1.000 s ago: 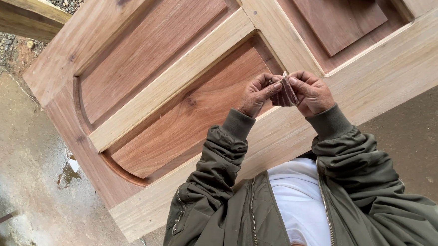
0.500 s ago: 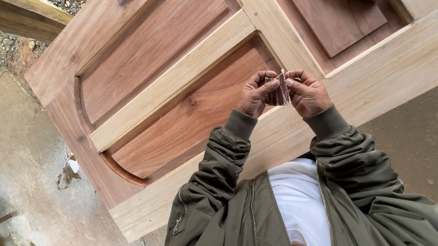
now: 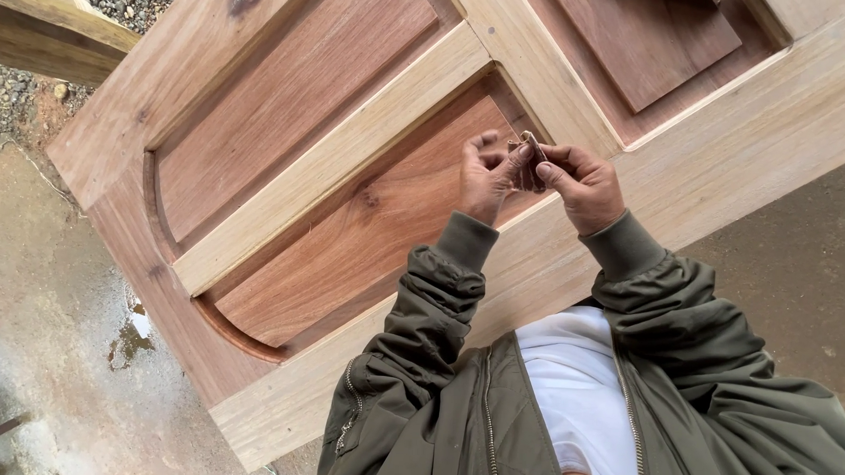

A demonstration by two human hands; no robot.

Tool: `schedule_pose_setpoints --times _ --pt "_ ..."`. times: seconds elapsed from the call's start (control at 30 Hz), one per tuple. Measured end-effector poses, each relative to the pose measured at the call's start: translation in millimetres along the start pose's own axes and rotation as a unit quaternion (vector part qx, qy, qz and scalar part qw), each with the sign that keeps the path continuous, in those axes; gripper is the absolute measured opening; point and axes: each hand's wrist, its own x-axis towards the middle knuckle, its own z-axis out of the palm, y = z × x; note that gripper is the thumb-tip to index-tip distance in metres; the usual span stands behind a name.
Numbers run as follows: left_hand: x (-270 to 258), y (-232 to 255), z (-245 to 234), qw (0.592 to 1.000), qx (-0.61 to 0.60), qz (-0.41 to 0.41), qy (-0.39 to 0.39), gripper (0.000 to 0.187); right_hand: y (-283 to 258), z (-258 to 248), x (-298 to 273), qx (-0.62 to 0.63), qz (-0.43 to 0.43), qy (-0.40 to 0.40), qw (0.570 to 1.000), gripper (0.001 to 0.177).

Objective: The person sands the surface of a wooden door using a small piece of sandpaper. They work on the edges, corners, and flat panels of the door, moving around the object to reach different areas.

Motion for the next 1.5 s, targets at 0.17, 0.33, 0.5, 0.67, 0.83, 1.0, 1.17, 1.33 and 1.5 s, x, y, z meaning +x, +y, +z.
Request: schedule_pose_setpoints --times 0.17,0.33,0.5,0.67,0.83,1.0,1.17,1.33,1.5 --pt "3.6 -27.0 -2.5 0.998 -0.033 -0.057 0.010 0.057 -7.9 8.8 -3.4 -0.006 -0.045 0.010 0.999 0.013" --pt "-9.0 -11.6 5.7 0.984 -0.131 -0.100 -0.067 0.039 15.2 -2.5 -0.8 0.052 0.002 0.015 0.999 0.014" --pt "10.8 -47.6 -4.1 0.985 -0.122 -0.030 -0.120 0.023 21.9 -4.9 0.8 0.020 0.002 0.025 0.999 0.020" --pt "44.7 -27.0 -30.5 0.967 0.152 0.104 -0.175 0.013 9.1 -40.3 6.8 -0.206 -0.071 -0.036 0.975 0.026" --pt "92.3 -36.1 -22.1 0.803 0.481 0.279 -0.215 0.009 44.0 -125.2 19.2 -0.534 -0.221 0.041 0.815 0.037" --pt "116.6 -32.9 -9.2 0.633 0.556 0.441 -0.309 0.014 38.5 -133.5 6.2 -0.659 -0.249 0.092 0.704 0.039" --pt "128.3 -27.9 -4.3 0.527 0.600 0.499 -0.335 0.007 35.4 -127.3 7.3 -0.678 -0.260 0.095 0.681 0.035" --pt "134.8 -39.4 -1.4 0.457 0.605 0.531 -0.379 0.014 34.6 -126.4 7.6 -0.674 -0.267 0.104 0.681 0.035" --pt "119.7 -43.5 1.6 0.458 0.595 0.523 -0.403 0.012 35.4 -125.9 7.6 -0.674 -0.261 0.109 0.683 0.036"
